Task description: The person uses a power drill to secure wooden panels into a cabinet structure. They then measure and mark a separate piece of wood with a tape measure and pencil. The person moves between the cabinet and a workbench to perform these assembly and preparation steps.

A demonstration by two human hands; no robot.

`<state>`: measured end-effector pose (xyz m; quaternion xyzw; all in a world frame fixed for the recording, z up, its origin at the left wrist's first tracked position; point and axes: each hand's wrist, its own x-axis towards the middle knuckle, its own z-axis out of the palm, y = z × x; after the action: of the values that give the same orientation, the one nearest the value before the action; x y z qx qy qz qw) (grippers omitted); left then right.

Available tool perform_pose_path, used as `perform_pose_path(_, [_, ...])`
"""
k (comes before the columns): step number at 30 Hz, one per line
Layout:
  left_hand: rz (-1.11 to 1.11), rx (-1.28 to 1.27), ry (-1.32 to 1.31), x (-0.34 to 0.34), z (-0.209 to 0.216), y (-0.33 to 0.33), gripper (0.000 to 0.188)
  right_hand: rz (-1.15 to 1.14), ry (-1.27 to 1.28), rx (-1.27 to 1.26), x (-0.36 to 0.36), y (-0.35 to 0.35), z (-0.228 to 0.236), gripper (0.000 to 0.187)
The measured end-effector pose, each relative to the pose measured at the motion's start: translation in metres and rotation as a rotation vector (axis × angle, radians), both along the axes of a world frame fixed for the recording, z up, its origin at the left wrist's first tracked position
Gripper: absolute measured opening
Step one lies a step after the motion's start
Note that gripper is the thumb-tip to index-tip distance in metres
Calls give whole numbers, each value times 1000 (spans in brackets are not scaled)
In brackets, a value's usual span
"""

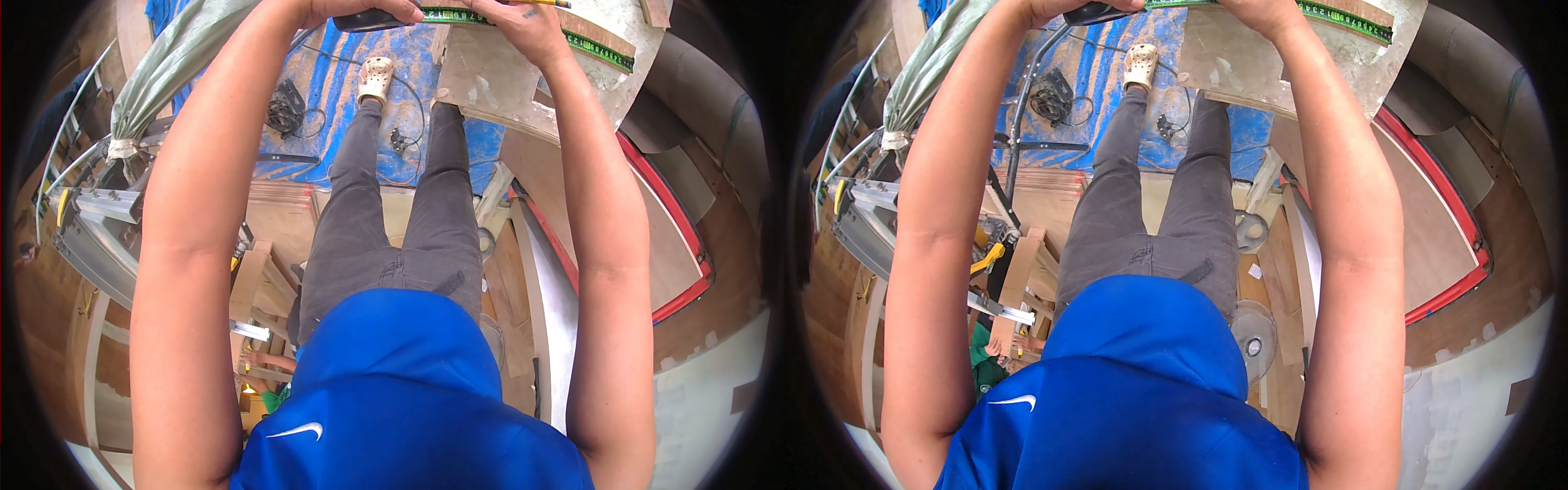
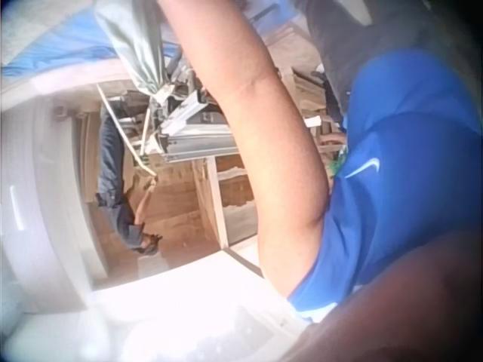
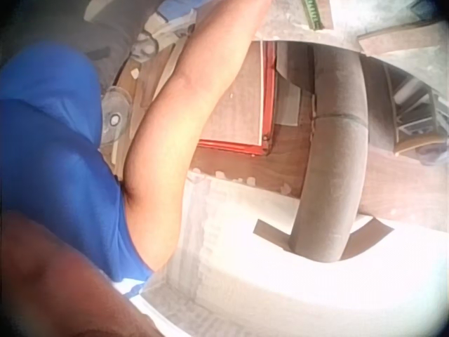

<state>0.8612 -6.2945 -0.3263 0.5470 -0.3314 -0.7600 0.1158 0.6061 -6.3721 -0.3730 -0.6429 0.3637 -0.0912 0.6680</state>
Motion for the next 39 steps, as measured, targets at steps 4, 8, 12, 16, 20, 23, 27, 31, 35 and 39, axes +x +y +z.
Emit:
perform_pose_path(4, [9,-10,9,1,-3,1,86,5,-7,23,1,1,-2,14])
perform_pose_path(8, [2,-13,-3,1,0,1,86,4,-17,31,1,1,-1,14])
perform_pose_path(12, [-6,-5,14,-1,17,-3,86,-9,-27,90,0,-1,-1,15])
perform_pose_path(16, [7,-8,16,-1,13,-1,86,4,-20,88,0,0,1,15])
perform_pose_path(20, [24,9,16,1,-2,2,87,22,6,46,1,0,0,15])
perform_pose_path(23, [18,6,11,1,-2,1,88,23,28,-2,1,1,1,14])
perform_pose_path(27, [0,17,17,-3,-4,-2,89,18,46,-46,-4,2,1,14])
perform_pose_path(31, [9,1,10,3,1,1,89,31,80,-74,4,1,7,14])
perform_pose_path(35, [11,8,16,1,-1,0,89,31,77,-78,2,2,3,14])
perform_pose_path(39, [11,7,14,1,-1,0,89,19,74,-85,3,4,2,14])
